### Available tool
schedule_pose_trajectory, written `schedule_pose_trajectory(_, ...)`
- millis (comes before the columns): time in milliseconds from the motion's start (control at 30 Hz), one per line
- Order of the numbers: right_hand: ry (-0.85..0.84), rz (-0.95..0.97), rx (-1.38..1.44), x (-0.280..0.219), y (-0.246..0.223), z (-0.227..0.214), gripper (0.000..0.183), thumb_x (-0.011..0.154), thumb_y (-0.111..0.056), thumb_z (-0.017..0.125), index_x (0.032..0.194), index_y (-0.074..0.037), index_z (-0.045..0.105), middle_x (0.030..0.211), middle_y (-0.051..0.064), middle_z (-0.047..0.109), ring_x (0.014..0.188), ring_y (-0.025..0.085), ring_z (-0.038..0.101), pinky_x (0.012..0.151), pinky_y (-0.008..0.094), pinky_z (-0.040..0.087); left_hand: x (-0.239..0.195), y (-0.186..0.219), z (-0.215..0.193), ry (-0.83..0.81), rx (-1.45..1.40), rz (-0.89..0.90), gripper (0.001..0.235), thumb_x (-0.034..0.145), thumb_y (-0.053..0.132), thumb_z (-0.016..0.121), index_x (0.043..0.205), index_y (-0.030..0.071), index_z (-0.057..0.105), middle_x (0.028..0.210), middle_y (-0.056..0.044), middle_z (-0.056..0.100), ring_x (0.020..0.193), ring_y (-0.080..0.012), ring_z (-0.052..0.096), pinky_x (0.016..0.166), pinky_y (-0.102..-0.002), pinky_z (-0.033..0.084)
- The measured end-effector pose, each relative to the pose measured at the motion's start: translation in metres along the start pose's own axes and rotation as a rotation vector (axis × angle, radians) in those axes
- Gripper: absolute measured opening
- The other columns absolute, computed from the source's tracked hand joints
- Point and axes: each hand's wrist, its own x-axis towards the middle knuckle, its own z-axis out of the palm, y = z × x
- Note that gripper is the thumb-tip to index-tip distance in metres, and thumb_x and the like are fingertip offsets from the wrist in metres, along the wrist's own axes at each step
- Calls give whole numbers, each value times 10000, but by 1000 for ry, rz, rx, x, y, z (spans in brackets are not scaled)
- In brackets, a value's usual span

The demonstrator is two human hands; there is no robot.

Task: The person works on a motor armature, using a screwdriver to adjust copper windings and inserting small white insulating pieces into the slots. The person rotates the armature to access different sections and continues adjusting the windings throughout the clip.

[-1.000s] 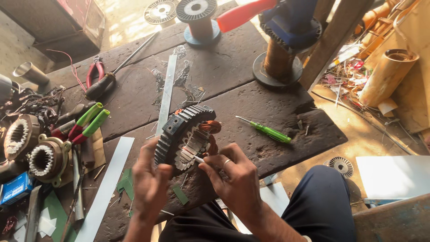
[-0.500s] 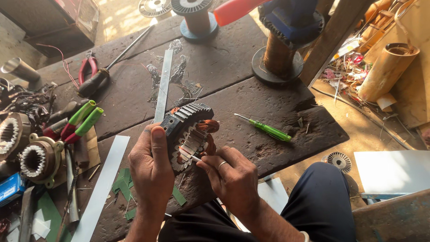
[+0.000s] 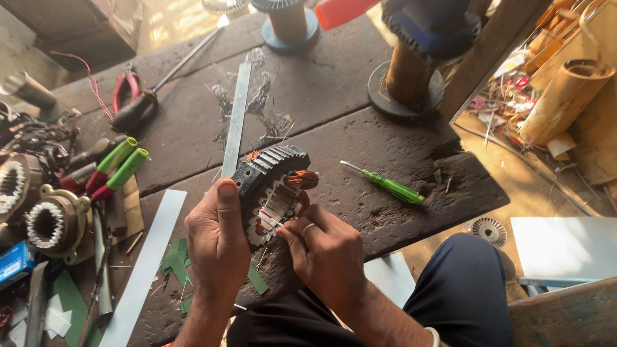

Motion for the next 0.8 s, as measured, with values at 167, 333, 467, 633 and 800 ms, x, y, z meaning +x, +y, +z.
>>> schedule_pose_trajectory(167, -122, -157, 20, 5, 13, -17, 215, 759, -136, 842, 910, -27, 734, 942, 100, 679, 863, 266, 685, 741, 377, 578, 1, 6, 0, -12, -98, -17, 620, 1077, 504, 374, 1016, -11, 715, 689, -28, 651, 658, -95, 562, 578, -287, 466)
schedule_pose_trajectory(333, -202, -326, -8, 10, 31, -23, 141, 834, -99, 827, 906, -38, 723, 902, 58, 621, 870, 224, 647, 755, 357, 592, 0, 4, -2, -15, -62, -4, 617, 1096, 479, 367, 984, -15, 720, 670, -31, 636, 642, -95, 558, 568, -284, 454)
schedule_pose_trajectory(467, -231, -494, -31, 21, 38, -26, 149, 804, -81, 814, 886, -37, 697, 878, 46, 581, 894, 226, 649, 762, 361, 599, 3, 5, -2, -32, -136, -34, 585, 1063, 481, 379, 1077, 18, 736, 655, -23, 645, 586, -94, 569, 513, -289, 449)
schedule_pose_trajectory(633, -289, -602, -62, 25, 43, -27, 145, 798, -50, 783, 899, -38, 679, 882, 34, 582, 940, 206, 670, 756, 323, 622, 3, 0, -4, -49, -66, -53, 632, 1068, 499, 365, 883, 2, 708, 604, -29, 614, 561, -97, 558, 496, -302, 430)
schedule_pose_trajectory(800, -282, -653, 11, 28, 51, -28, 182, 839, -56, 780, 997, -54, 690, 959, 22, 619, 968, 184, 674, 799, 307, 630, 6, -6, -4, -43, 6, -43, 665, 1075, 525, 361, 876, -6, 706, 608, -54, 591, 603, -116, 512, 533, -332, 409)
